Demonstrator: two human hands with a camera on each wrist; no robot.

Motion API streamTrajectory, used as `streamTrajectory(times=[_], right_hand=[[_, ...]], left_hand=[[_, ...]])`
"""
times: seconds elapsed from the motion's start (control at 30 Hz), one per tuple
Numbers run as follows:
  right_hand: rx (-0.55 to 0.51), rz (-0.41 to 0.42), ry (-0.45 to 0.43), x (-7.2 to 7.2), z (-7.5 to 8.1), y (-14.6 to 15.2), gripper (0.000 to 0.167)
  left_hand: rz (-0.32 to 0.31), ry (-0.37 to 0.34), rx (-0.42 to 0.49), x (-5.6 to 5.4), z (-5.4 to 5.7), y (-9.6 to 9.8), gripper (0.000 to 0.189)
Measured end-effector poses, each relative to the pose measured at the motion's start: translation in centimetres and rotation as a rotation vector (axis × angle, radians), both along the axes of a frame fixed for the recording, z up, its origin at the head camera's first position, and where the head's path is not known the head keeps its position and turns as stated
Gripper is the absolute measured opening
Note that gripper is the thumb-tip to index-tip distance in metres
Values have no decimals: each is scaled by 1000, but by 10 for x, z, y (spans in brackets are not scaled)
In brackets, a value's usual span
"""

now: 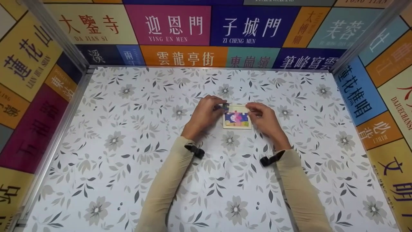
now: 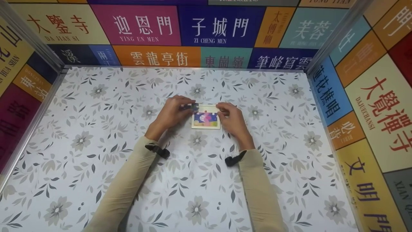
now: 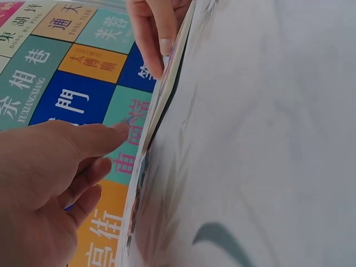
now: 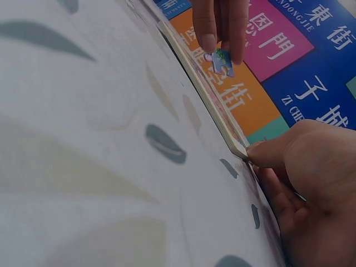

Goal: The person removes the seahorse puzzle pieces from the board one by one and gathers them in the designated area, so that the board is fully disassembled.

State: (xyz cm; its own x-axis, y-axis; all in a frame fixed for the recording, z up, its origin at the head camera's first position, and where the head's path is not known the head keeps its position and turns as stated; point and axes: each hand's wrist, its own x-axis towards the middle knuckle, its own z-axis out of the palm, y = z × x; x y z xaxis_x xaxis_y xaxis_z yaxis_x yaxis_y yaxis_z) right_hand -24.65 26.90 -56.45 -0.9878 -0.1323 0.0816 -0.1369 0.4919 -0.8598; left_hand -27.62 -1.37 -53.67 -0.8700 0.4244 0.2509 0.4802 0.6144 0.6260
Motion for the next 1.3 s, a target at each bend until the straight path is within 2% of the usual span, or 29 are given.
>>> streamTrajectory(times=[0.3,0.5,0.63,0.83,0.93,1.3], right_hand=[[-12,-5,-7,0,0,0,36],[-4,-6,-6,0,-2,1,35],[-11,1,1,-1,-2,0,35],[-15,9,3,0,1,-1,35],[-4,7,3,0,2,-1,36],[8,12,13,0,2,-1,35]], left_hand=[[-8,-5,117,0,2,-14,38],[-10,-53,176,3,3,-27,38],[24,-45,159,5,2,-37,38],[58,59,136,2,0,-52,35],[74,80,144,2,-1,-59,35],[122,19,165,2,-4,-81,35]])
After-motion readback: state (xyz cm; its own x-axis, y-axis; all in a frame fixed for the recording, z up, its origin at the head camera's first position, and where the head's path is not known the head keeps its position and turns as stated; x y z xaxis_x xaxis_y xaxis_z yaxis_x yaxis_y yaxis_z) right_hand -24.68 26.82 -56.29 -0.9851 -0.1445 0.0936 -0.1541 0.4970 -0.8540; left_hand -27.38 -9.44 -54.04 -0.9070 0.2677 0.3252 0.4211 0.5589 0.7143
